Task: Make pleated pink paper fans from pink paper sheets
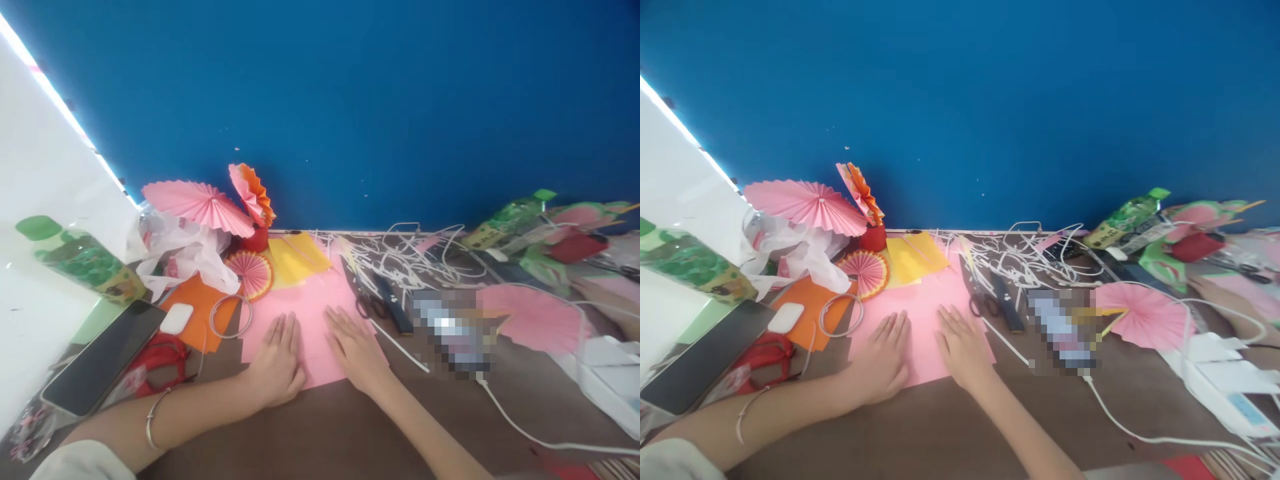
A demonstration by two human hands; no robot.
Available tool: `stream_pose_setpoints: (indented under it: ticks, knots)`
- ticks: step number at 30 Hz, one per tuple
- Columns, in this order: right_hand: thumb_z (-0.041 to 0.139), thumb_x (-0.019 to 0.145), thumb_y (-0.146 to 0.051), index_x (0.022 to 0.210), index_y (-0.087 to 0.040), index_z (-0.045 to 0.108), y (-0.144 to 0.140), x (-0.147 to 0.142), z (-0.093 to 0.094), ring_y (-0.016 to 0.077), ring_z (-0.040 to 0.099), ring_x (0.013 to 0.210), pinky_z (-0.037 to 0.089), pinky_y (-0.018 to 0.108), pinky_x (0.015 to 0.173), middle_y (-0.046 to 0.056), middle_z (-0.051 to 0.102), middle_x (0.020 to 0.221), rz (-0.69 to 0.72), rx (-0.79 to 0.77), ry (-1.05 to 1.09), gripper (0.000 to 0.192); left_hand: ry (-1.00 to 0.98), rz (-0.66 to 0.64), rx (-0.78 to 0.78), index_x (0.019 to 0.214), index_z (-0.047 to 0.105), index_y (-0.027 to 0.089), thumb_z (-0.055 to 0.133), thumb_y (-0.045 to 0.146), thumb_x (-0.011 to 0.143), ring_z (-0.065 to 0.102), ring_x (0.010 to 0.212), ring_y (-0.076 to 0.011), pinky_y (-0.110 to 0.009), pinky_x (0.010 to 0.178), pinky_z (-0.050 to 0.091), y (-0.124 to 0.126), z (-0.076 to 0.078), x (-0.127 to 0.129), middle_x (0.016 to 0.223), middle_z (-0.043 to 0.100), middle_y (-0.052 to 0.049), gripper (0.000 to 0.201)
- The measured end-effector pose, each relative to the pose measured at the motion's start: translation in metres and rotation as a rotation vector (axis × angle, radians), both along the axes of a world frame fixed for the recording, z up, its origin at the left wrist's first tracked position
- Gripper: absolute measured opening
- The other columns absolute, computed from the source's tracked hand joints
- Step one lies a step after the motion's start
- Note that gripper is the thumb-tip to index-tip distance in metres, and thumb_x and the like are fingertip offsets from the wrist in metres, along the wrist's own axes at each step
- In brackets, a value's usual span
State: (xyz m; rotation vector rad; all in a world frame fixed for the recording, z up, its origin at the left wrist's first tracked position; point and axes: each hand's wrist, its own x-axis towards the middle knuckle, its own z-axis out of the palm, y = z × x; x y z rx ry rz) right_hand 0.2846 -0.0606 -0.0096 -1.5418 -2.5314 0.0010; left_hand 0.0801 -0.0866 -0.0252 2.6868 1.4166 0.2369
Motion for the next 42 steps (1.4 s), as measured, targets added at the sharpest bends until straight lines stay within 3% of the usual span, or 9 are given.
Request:
stream_pose_setpoints:
  ticks: [3, 8, 12, 17, 22, 26, 29, 34, 42]
  knots:
    - [0.032, 0.090, -0.028, 0.129, -0.016, 0.046, 0.001, 0.012, -0.004, 0.0230, 0.038, 0.127, 0.022, 0.048, 0.108, 0.006, 0.050, 0.130, -0.027, 0.058, -0.003, 0.043, -0.007, 0.030, 0.014, 0.133, 0.029, -0.004, 0.037, 0.035, 0.079, 0.021, 0.132, -0.0362, -0.047, 0.107, 0.019, 0.000, -0.001, 0.001, 0.141, 0.025, -0.027, 0.067]
    - [0.032, 0.089, -0.030, 0.127, -0.011, 0.048, 0.002, 0.028, -0.013, 0.0276, 0.032, 0.129, 0.028, 0.050, 0.104, 0.011, 0.047, 0.133, -0.132, 0.102, -0.035, 0.045, -0.016, 0.037, 0.068, 0.132, 0.030, -0.004, 0.035, 0.036, 0.082, 0.025, 0.131, -0.0351, -0.046, 0.106, 0.023, -0.002, -0.006, 0.000, 0.139, 0.029, -0.027, 0.065]
    - [0.034, 0.089, -0.027, 0.123, -0.009, 0.050, 0.006, 0.026, -0.008, 0.0285, 0.034, 0.128, 0.028, 0.049, 0.104, 0.016, 0.046, 0.133, -0.163, 0.261, 0.031, 0.042, -0.051, 0.030, 0.123, 0.133, 0.030, -0.003, 0.033, 0.040, 0.084, 0.021, 0.133, -0.0344, -0.046, 0.107, 0.020, -0.003, -0.009, 0.000, 0.141, 0.027, -0.025, 0.065]
    - [0.041, 0.089, -0.020, 0.103, -0.021, 0.062, 0.016, 0.011, 0.003, 0.0195, 0.058, 0.100, 0.034, 0.043, 0.100, 0.006, 0.067, 0.102, 0.134, 0.245, 0.053, 0.025, -0.025, 0.063, 0.159, 0.133, 0.033, 0.001, 0.031, 0.045, 0.085, 0.021, 0.133, -0.0328, -0.047, 0.107, 0.019, -0.003, -0.007, 0.002, 0.141, 0.030, -0.022, 0.065]
    - [0.046, 0.083, -0.006, 0.090, -0.017, 0.064, 0.025, 0.013, -0.004, 0.0201, 0.060, 0.090, 0.043, 0.038, 0.090, 0.006, 0.067, 0.093, 0.218, 0.315, -0.027, 0.022, 0.010, 0.085, 0.193, 0.135, 0.032, 0.005, 0.030, 0.041, 0.087, 0.028, 0.131, -0.0278, -0.046, 0.107, 0.018, -0.004, -0.007, -0.006, 0.139, 0.036, -0.018, 0.060]
    - [0.041, 0.080, 0.002, 0.092, -0.012, 0.062, 0.031, 0.018, -0.011, 0.0209, 0.059, 0.090, 0.043, 0.038, 0.089, 0.010, 0.066, 0.093, 0.339, 0.394, -0.092, 0.028, 0.024, 0.189, 0.237, 0.128, 0.044, 0.007, 0.033, 0.034, 0.086, 0.036, 0.127, -0.0288, -0.046, 0.105, 0.022, -0.001, -0.003, -0.009, 0.132, 0.046, -0.017, 0.051]
    - [0.039, 0.081, 0.002, 0.090, -0.012, 0.061, 0.034, 0.019, -0.008, 0.0198, 0.058, 0.087, 0.042, 0.038, 0.089, 0.009, 0.064, 0.089, 0.364, 0.348, -0.090, 0.028, 0.063, 0.230, 0.239, 0.120, 0.052, 0.008, 0.037, 0.024, 0.085, 0.042, 0.122, -0.0310, -0.049, 0.101, 0.027, 0.010, 0.008, -0.005, 0.124, 0.053, -0.018, 0.041]
    - [0.039, 0.086, -0.009, 0.082, -0.015, 0.059, 0.037, 0.021, -0.002, 0.0184, 0.055, 0.077, 0.041, 0.033, 0.078, 0.007, 0.060, 0.077, 0.315, 0.258, -0.012, 0.020, 0.057, 0.086, 0.073, 0.100, 0.061, 0.017, 0.047, 0.015, 0.082, 0.056, 0.100, -0.0237, -0.038, 0.082, 0.044, 0.034, 0.025, -0.002, 0.101, 0.063, -0.009, 0.023]
    - [0.038, 0.090, -0.015, 0.077, -0.017, 0.058, 0.045, 0.022, 0.002, 0.0162, 0.052, 0.075, 0.037, 0.029, 0.072, 0.006, 0.058, 0.076, 0.281, 0.127, 0.060, 0.024, -0.149, 0.049, 0.095, 0.094, 0.061, 0.017, 0.042, 0.016, 0.087, 0.056, 0.090, -0.0193, -0.034, 0.078, 0.045, 0.050, -0.001, -0.022, 0.091, 0.062, -0.008, 0.021]
